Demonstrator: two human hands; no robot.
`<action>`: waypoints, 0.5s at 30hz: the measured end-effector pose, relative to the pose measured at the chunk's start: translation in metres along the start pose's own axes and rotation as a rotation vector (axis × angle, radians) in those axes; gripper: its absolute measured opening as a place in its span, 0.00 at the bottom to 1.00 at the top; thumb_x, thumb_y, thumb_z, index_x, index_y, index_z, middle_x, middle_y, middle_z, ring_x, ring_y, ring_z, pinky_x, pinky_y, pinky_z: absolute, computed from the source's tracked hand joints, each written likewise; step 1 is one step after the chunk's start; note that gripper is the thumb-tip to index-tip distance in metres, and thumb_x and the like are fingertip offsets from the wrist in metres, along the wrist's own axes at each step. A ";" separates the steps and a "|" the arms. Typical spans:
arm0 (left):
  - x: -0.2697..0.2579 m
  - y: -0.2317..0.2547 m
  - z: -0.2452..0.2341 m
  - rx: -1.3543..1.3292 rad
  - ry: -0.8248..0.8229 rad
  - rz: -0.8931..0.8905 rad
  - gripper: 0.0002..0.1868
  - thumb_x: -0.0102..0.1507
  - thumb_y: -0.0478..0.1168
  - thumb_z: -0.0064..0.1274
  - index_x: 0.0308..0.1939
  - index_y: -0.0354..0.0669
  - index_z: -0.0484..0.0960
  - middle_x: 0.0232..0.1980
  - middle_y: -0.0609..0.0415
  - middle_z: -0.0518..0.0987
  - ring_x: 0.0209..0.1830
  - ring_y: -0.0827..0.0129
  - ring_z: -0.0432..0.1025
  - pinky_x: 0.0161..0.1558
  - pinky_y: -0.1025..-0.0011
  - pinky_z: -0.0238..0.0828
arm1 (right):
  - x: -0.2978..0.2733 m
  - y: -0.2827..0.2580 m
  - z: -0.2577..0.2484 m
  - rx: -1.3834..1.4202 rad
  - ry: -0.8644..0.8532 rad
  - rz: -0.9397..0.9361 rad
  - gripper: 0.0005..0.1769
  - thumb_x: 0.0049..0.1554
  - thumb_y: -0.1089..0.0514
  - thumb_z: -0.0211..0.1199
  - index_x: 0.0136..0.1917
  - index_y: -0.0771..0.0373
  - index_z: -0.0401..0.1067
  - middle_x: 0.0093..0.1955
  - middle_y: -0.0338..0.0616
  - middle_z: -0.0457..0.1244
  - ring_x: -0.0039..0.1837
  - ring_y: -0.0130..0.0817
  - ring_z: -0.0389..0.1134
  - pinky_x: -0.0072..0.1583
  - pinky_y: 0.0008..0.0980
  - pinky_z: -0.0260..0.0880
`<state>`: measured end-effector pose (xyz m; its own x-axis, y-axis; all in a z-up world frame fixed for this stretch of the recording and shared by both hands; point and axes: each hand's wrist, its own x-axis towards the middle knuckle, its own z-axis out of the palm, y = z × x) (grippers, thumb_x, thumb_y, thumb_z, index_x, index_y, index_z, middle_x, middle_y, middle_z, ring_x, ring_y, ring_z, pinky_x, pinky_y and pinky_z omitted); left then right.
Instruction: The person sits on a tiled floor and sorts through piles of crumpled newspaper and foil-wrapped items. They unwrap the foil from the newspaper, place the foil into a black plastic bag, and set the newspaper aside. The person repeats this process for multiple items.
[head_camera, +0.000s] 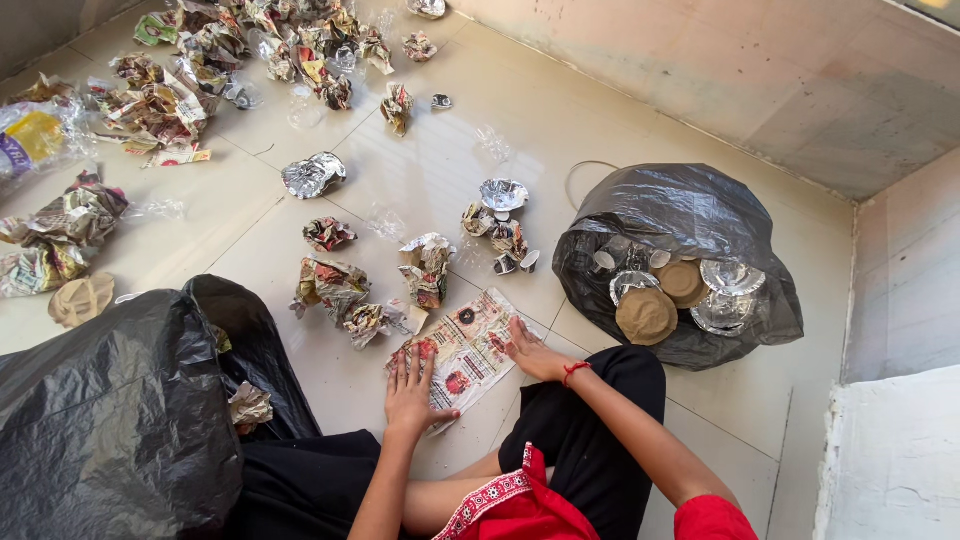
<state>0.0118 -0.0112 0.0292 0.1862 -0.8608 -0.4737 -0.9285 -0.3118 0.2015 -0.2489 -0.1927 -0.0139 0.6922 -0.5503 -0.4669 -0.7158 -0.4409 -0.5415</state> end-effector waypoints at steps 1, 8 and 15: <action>0.000 -0.001 0.001 -0.003 0.000 0.000 0.80 0.41 0.77 0.67 0.82 0.66 0.28 0.86 0.57 0.27 0.86 0.58 0.23 0.81 0.61 0.25 | 0.001 0.001 0.001 0.000 0.003 -0.011 0.52 0.64 0.26 0.21 0.81 0.69 0.15 0.87 0.57 0.24 0.87 0.46 0.22 0.81 0.38 0.26; 0.005 -0.008 0.014 -0.027 0.058 0.050 0.79 0.41 0.78 0.66 0.82 0.65 0.29 0.86 0.54 0.27 0.85 0.56 0.23 0.81 0.59 0.25 | -0.010 -0.019 0.000 -0.202 0.144 0.121 0.53 0.66 0.27 0.26 0.81 0.71 0.14 0.85 0.62 0.21 0.86 0.49 0.20 0.81 0.40 0.24; 0.017 -0.010 0.042 0.013 0.196 0.190 0.79 0.41 0.77 0.68 0.82 0.54 0.35 0.85 0.48 0.32 0.85 0.49 0.25 0.79 0.53 0.27 | -0.017 -0.106 0.056 -0.069 0.179 -0.273 0.47 0.69 0.36 0.37 0.83 0.73 0.27 0.85 0.65 0.29 0.86 0.55 0.29 0.81 0.45 0.30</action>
<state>0.0111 -0.0063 -0.0167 0.0655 -0.9652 -0.2531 -0.9566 -0.1329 0.2593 -0.1799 -0.0974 0.0124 0.8365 -0.5182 -0.1780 -0.5151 -0.6327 -0.5783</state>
